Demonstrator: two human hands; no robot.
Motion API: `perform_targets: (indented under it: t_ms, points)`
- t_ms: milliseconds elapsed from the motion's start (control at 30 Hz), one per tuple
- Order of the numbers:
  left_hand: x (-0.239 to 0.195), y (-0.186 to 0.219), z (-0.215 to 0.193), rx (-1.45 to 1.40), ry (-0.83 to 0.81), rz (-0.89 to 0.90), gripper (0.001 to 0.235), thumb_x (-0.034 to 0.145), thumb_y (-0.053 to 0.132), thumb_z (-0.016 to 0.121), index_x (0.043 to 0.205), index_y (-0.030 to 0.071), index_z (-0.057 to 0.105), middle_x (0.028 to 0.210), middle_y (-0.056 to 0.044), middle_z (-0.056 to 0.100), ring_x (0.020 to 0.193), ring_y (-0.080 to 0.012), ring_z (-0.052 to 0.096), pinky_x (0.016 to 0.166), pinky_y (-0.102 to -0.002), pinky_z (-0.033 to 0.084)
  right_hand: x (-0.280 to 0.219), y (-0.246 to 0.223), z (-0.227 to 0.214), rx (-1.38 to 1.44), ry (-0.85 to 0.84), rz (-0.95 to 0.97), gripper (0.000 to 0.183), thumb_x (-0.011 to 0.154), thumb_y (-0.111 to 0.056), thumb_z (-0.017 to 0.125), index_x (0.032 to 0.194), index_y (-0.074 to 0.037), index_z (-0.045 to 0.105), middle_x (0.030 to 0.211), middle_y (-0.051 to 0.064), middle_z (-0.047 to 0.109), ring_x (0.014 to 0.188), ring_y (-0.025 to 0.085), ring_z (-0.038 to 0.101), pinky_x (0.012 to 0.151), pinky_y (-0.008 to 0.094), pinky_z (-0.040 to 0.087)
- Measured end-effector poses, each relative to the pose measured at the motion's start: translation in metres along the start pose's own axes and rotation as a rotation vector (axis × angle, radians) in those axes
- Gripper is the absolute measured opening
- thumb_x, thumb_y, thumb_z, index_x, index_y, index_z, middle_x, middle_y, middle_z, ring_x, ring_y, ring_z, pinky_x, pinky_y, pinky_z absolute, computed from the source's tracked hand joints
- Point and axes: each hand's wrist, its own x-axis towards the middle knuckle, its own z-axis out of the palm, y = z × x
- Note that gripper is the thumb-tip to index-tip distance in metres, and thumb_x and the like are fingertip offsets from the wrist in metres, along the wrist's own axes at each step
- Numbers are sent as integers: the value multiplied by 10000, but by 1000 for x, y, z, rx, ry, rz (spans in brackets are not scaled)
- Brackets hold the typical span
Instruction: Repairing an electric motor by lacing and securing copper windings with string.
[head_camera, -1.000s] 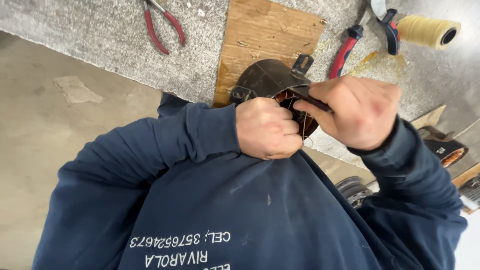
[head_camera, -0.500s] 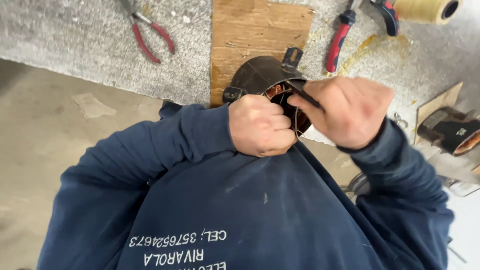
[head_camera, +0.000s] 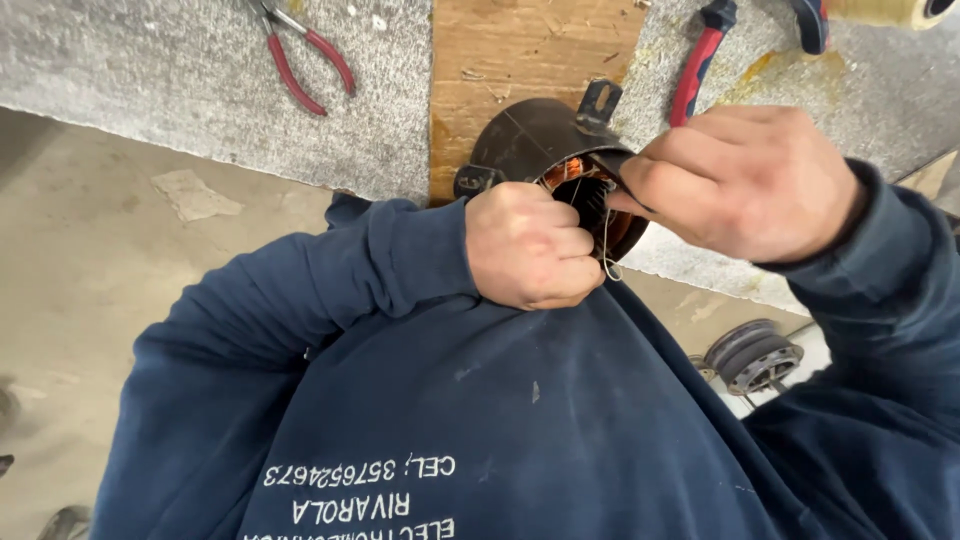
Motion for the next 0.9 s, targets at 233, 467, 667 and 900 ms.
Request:
perform_targets:
  t_ms: [233,467,667,900]
  points:
    - [2,-4,3,-21,-24,13,212,882,217,721,770,157,551,702,11,514,653,-178,577,569,-346,453,5,-20,-3,35,130,150,189,822,-106,834,972,-68,726,958,42,752,786,219,705,655,339,532]
    - [8,-1,-3,-15,-46,61,172,881,200,706,802,138,566,786,11,577,774,-179,657,591,-338,452,9,-11,3,-98,166,79,249,758,-206,838,962,-83,767,840,17,734,672,164,676,547,291,501]
    - [19,0,-3,-37,-69,19,291,897,129,789,746,146,541,697,13,502,617,-174,555,548,-351,412,-6,4,19,17,248,162,197,851,-276,854,922,-123,752,700,3,629,585,186,621,471,335,425]
    - [29,9,1,-17,-109,19,416,837,98,813,655,131,440,620,-15,444,531,-207,497,482,-372,365,-78,-8,30,98,494,201,167,943,-194,802,1028,-89,705,881,37,685,754,199,662,621,320,480]
